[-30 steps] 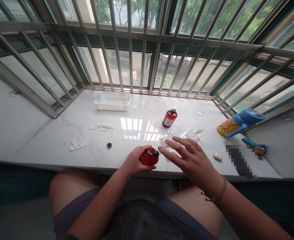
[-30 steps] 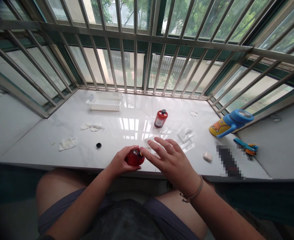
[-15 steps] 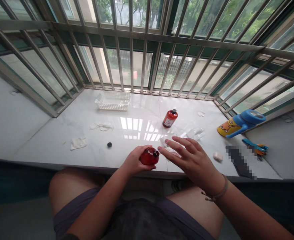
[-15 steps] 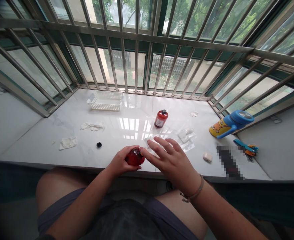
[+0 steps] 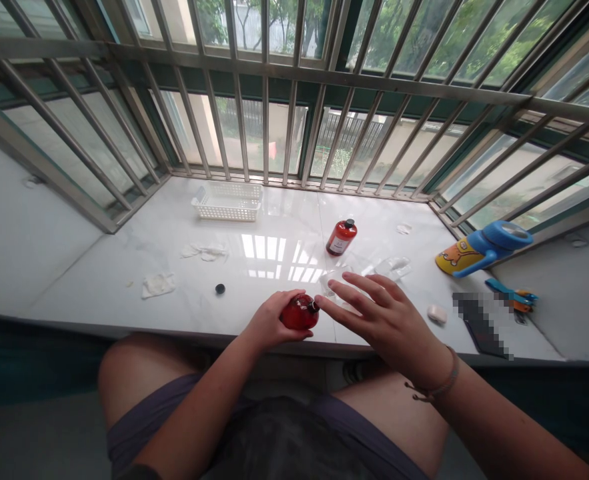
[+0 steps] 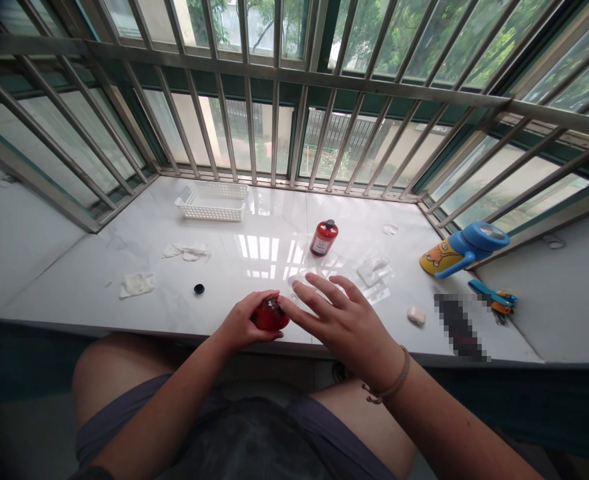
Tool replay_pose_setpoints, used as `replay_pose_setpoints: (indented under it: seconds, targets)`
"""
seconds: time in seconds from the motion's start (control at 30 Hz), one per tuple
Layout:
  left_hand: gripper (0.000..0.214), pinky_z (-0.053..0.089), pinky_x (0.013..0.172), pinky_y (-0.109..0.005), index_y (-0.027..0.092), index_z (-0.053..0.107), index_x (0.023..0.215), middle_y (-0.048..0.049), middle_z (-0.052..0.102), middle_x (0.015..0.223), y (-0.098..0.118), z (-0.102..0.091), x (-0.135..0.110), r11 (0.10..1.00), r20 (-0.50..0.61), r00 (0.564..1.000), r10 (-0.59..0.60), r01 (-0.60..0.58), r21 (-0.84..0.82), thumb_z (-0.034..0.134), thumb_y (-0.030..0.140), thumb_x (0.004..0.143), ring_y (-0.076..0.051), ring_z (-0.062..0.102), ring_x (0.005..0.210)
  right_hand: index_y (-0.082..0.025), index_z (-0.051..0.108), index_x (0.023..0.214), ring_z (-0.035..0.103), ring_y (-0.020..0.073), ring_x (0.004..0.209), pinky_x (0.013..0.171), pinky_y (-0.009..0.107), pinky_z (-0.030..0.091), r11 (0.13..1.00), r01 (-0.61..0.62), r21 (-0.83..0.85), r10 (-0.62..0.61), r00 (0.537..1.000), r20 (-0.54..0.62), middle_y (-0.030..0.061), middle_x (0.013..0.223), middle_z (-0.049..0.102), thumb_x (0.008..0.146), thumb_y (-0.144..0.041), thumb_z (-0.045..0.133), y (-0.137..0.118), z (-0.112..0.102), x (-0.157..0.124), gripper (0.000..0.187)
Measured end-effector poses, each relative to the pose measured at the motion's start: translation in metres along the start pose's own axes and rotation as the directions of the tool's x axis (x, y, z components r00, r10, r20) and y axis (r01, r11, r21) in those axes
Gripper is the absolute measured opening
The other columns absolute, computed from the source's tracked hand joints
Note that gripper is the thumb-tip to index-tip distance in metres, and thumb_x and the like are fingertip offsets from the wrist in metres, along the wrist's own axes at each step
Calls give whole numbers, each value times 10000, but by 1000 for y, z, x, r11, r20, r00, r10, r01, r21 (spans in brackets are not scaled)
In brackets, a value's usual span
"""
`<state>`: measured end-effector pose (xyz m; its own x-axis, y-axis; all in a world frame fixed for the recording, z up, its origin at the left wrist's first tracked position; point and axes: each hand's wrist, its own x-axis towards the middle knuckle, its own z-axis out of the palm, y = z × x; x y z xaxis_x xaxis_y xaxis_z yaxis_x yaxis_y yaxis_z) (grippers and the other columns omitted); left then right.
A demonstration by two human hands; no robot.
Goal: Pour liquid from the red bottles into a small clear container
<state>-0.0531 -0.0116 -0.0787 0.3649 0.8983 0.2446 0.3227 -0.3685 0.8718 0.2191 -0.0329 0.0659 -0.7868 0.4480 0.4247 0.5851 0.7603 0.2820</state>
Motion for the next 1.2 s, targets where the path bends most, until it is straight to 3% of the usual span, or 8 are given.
replay_pose_setpoints:
  seconds: [0.57, 0.8, 1.2]
  targets:
    - [907, 543, 1153, -526, 287, 630, 1459, -124, 702, 1440, 3, -1, 1, 1000, 13, 1000, -19, 19, -13, 1027, 404, 651, -361, 677, 1316, -312, 622, 1503, 602, 280, 1410, 1190, 477, 417, 999, 43, -25, -44, 999, -7, 21, 1501, 697, 1050, -134, 627, 3, -7, 8, 487]
    - [906, 552, 1145, -532, 289, 640, 1454, -119, 714, 1419, 5, -1, 2, 1000, 7, 1000, -19, 19, -15, 1029, 413, 645, -366, 690, 1294, -383, 583, 1531, 592, 255, 1441, 1207, 468, 427, 1000, 16, 13, -16, 1000, 19, -2, 1516, 686, 1033, -125, 650, 3, -7, 10, 565]
    - [909, 562, 1131, -510, 300, 642, 1458, -109, 717, 1410, 5, -2, 2, 1000, 6, 1000, -20, 20, -10, 1030, 405, 642, -361, 694, 1283, -337, 611, 1502, 609, 263, 1413, 1201, 474, 411, 998, 55, -22, -55, 998, 20, 8, 1496, 701, 1040, -115, 621, 3, -10, 15, 512]
